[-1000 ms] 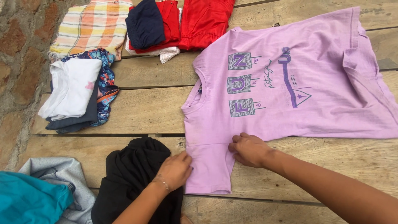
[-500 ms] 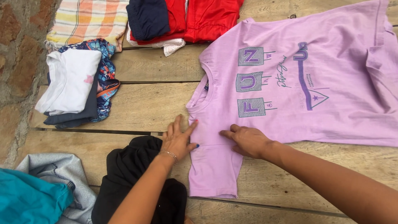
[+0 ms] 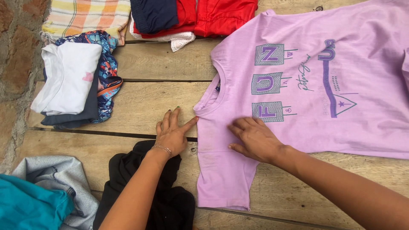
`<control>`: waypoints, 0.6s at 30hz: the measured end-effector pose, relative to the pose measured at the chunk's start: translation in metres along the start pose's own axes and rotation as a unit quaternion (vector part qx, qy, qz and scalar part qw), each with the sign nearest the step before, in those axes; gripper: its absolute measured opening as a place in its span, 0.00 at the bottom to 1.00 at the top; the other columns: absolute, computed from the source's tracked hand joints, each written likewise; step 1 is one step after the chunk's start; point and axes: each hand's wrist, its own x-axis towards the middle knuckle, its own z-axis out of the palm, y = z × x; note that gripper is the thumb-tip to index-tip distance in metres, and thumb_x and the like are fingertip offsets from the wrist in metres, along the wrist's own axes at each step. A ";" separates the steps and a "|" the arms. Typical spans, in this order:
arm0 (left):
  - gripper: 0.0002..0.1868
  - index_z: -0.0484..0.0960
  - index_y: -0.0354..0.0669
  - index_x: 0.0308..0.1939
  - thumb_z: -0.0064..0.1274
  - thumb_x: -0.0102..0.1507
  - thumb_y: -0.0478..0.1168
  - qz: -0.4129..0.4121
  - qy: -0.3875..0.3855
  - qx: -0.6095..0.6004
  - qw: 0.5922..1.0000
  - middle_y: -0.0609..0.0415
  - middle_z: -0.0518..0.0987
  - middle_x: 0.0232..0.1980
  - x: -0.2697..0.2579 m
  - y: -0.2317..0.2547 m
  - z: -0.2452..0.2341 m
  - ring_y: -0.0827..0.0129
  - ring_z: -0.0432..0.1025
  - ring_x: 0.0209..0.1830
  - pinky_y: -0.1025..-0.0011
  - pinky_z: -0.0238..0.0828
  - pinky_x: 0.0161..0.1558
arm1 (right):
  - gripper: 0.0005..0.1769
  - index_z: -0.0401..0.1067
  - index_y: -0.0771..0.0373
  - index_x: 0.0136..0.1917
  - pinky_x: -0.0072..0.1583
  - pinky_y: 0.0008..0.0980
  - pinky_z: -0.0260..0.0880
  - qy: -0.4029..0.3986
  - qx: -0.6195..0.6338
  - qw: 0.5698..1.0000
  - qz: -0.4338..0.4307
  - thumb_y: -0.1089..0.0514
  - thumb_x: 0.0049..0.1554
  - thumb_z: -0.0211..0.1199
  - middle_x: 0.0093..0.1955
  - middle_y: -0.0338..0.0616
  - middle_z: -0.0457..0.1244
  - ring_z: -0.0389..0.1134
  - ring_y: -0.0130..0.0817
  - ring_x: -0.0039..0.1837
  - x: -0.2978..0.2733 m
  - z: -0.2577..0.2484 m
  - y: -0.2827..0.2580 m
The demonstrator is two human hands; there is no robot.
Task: Fold several pieces of clothing on a low wooden table.
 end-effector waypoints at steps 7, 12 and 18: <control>0.45 0.65 0.86 0.71 0.46 0.59 0.27 0.020 0.049 -0.010 0.999 0.50 0.41 0.83 0.000 0.007 -0.008 0.50 0.32 0.83 0.41 0.30 0.75 | 0.54 0.40 0.62 0.81 0.75 0.62 0.19 0.234 -0.063 0.963 -0.116 0.22 0.59 0.38 0.84 0.46 0.35 0.29 0.39 0.83 0.033 0.033 -0.022; 0.44 0.67 0.83 0.71 0.42 0.59 0.25 0.015 0.047 0.020 0.999 0.51 0.41 0.84 0.001 0.007 -0.012 0.50 0.32 0.84 0.42 0.29 0.76 | 0.58 0.35 0.58 0.84 0.79 0.60 0.21 0.242 -0.136 0.852 -0.445 0.13 0.59 0.27 0.86 0.46 0.32 0.30 0.39 0.85 0.016 0.102 -0.033; 0.47 0.65 0.83 0.72 0.42 0.58 0.25 0.013 0.041 -0.009 0.999 0.51 0.44 0.82 -0.004 0.008 -0.010 0.51 0.34 0.83 0.42 0.30 0.76 | 0.60 0.32 0.59 0.84 0.77 0.62 0.17 0.035 -0.078 0.966 -0.244 0.15 0.55 0.28 0.87 0.49 0.30 0.29 0.40 0.85 0.052 0.031 -0.027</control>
